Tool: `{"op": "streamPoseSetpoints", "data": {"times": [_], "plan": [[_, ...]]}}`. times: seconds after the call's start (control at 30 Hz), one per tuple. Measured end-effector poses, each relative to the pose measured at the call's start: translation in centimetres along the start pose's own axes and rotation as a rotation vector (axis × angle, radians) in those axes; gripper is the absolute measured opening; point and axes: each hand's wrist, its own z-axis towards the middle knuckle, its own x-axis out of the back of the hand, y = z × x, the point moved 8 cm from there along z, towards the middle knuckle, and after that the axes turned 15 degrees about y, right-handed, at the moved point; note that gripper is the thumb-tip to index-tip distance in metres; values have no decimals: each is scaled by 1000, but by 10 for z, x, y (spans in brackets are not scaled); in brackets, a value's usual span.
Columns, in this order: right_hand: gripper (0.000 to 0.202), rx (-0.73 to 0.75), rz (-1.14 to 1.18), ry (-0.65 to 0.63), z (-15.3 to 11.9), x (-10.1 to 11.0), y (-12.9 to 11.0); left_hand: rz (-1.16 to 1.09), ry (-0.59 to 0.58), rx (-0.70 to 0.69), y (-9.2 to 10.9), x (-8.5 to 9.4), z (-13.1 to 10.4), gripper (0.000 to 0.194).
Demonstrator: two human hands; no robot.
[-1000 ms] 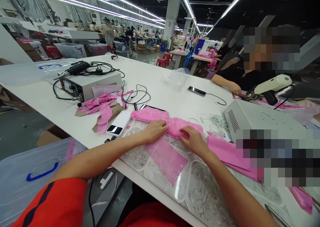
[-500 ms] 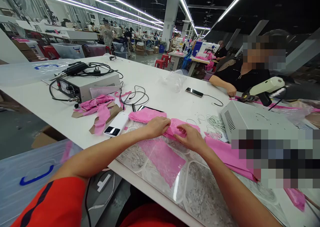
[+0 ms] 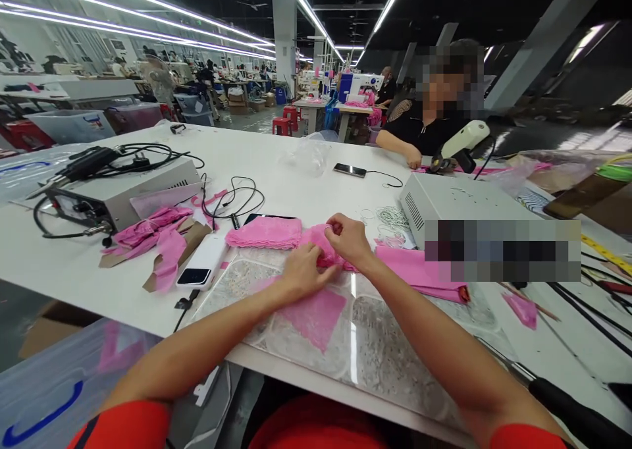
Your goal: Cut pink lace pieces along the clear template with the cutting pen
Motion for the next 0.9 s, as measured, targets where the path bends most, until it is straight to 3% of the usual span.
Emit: {"op": "streamPoseSetpoints", "data": {"times": [0.13, 0.27, 0.37, 0.47, 0.57, 0.67, 0.77, 0.9], "plan": [[9, -69, 28, 140, 0, 32, 2, 13, 3, -4, 22, -22, 11, 26], [19, -176, -2, 292, -18, 95, 32, -24, 13, -129, 48, -26, 16, 13], [24, -268, -91, 350, -58, 148, 65, -114, -33, -314, 75, -23, -2, 10], [26, -336, -210, 332, -116, 186, 89, -215, -112, -501, 100, -20, -33, 15], [25, -390, -297, 271, -168, 204, 101, -296, -206, -675, 121, -17, -61, 16], [20, -431, -397, 197, -200, 214, 104, -381, -303, -721, 128, -19, -70, 16], [14, -408, -554, 135, -210, 220, 103, -417, -316, -687, 125, -26, -64, 21], [18, -321, -629, 100, -208, 219, 102, -325, -347, -742, 122, -39, -68, 30]]}}
